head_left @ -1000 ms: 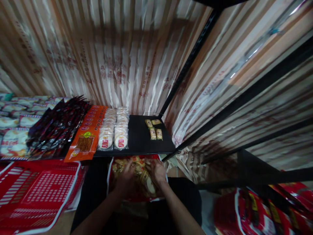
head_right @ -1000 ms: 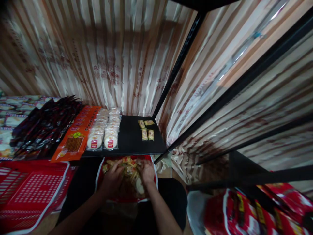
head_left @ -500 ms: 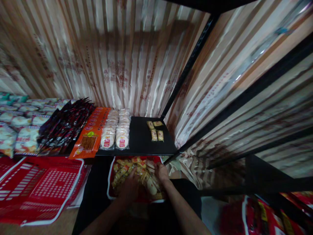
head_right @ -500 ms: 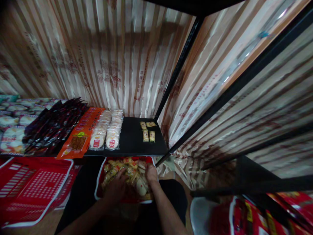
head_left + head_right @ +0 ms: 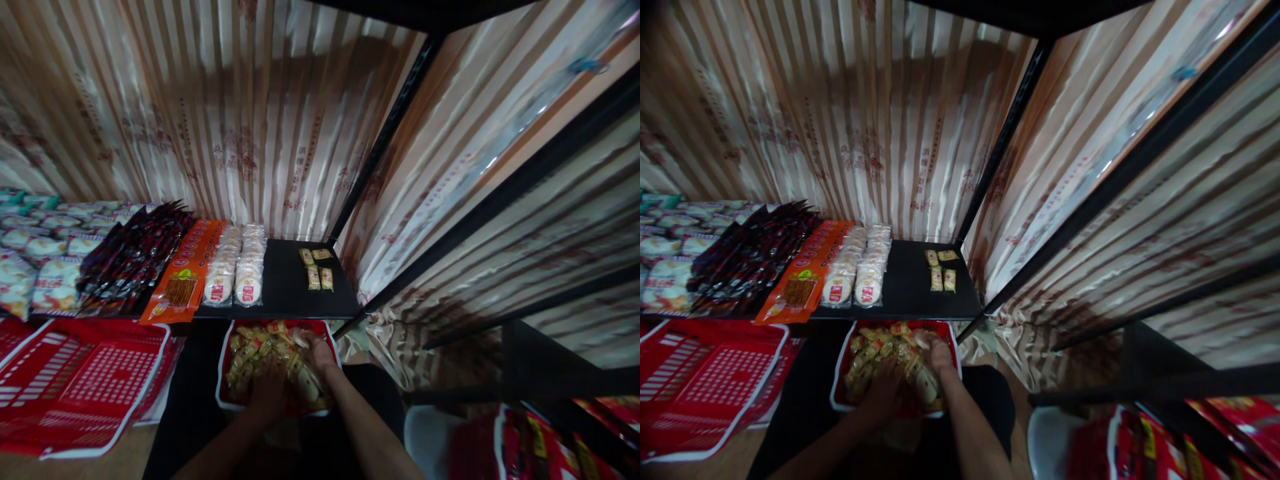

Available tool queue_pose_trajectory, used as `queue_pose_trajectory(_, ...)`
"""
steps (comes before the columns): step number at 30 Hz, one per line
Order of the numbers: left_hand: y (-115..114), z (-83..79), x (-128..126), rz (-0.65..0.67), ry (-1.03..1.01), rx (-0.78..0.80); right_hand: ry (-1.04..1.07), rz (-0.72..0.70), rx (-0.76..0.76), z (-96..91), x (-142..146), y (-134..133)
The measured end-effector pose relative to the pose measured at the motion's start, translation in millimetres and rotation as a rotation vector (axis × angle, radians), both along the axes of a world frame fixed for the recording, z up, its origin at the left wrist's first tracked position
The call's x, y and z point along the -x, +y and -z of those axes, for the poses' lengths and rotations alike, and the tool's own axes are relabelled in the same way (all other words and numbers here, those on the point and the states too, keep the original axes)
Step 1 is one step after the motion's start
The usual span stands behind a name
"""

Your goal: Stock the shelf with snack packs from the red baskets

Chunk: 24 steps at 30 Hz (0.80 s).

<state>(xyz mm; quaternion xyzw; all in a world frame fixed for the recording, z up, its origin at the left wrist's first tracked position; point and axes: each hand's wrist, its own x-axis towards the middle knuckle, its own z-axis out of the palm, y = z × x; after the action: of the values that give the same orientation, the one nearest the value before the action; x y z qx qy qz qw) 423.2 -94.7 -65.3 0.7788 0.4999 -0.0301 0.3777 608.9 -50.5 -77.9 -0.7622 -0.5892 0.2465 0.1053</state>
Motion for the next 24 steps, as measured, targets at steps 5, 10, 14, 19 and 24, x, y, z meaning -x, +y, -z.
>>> queue_pose_trajectory(5,11.4,-1.8,-2.3,-0.172,-0.127,-0.043,0.005,-0.117,-0.037,-30.5,12.3,-14.1)
queue_pose_trajectory(10,28.4,0.7,6.1,-0.455,-0.466,-0.017,0.281,-0.183,-0.098,-50.2,17.7,-21.6)
queue_pose_trajectory(14,37.4,5.7,8.9,-0.619,-0.792,0.186,0.586,-0.108,-0.017,-49.7,25.5,-22.0)
queue_pose_trajectory(19,49.2,0.6,23.6,-0.712,-0.885,0.216,0.748,-0.056,-0.045,-56.5,46.1,-18.0)
queue_pose_trajectory(24,63.8,-28.3,58.9,-0.560,-0.646,-0.161,0.812,-0.071,-0.110,-63.4,68.5,-6.4)
